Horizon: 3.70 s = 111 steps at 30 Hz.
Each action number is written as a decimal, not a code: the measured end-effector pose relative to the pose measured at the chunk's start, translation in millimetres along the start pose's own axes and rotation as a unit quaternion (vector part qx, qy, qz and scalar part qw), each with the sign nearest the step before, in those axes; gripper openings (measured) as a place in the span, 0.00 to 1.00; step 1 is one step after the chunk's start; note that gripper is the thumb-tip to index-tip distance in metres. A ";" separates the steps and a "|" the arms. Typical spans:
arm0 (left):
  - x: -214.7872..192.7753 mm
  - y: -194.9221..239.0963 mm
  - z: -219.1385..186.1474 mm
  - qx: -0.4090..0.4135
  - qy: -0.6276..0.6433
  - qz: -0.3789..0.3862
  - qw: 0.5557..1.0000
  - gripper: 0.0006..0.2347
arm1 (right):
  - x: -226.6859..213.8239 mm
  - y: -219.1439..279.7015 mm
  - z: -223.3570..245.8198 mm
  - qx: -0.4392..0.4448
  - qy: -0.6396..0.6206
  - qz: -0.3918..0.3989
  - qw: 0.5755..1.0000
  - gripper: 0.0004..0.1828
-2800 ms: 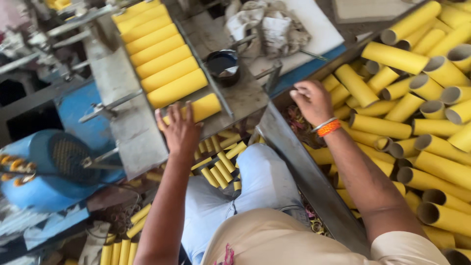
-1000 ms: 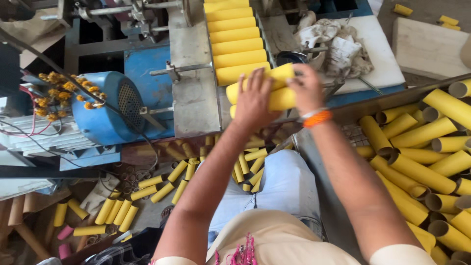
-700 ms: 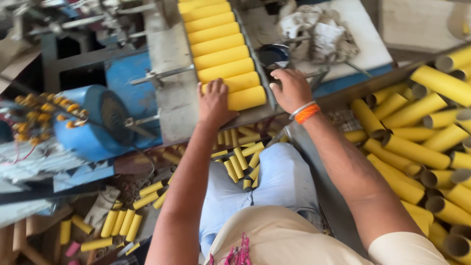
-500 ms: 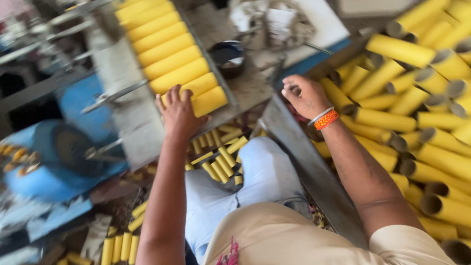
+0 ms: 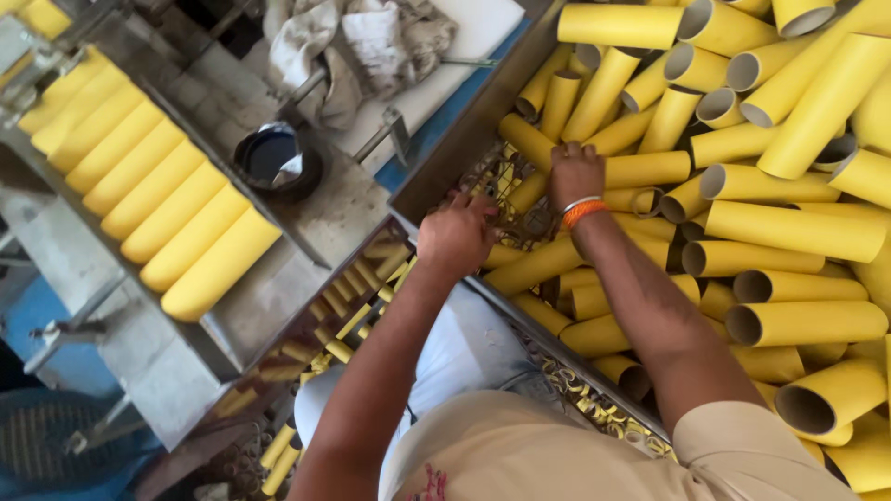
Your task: The person repeatedly picks up yellow cylindrical tubes from a large pile and places them into a machine hopper. The person handles the cylinders one at a time or in small groups, maintaining a steady flow into the machine.
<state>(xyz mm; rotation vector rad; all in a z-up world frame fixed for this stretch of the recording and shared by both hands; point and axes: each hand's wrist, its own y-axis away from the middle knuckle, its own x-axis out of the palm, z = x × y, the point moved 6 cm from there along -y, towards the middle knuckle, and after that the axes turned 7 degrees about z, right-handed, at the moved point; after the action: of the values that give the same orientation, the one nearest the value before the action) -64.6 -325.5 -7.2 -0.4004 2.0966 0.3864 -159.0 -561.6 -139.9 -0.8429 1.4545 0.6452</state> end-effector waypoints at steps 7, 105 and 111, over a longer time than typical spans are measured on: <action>13.0 -14.6 10.1 -0.081 -0.069 0.074 0.992 0.18 | 25.9 -40.0 -42.2 0.018 0.099 0.197 0.975 0.10; -67.9 37.6 -6.8 0.101 0.257 -0.165 0.947 0.32 | -279.7 31.0 -4.3 -0.139 -0.444 -0.003 0.885 0.13; -126.1 130.5 3.9 0.113 -0.016 -0.353 0.928 0.35 | -265.9 16.6 110.6 -0.185 -0.679 0.035 0.710 0.08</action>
<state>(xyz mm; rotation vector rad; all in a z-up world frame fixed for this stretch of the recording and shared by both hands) -52.9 -190.2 113.2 -0.9538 1.7873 -0.2708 -119.3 -431.7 114.6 -0.3496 -0.0247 1.2629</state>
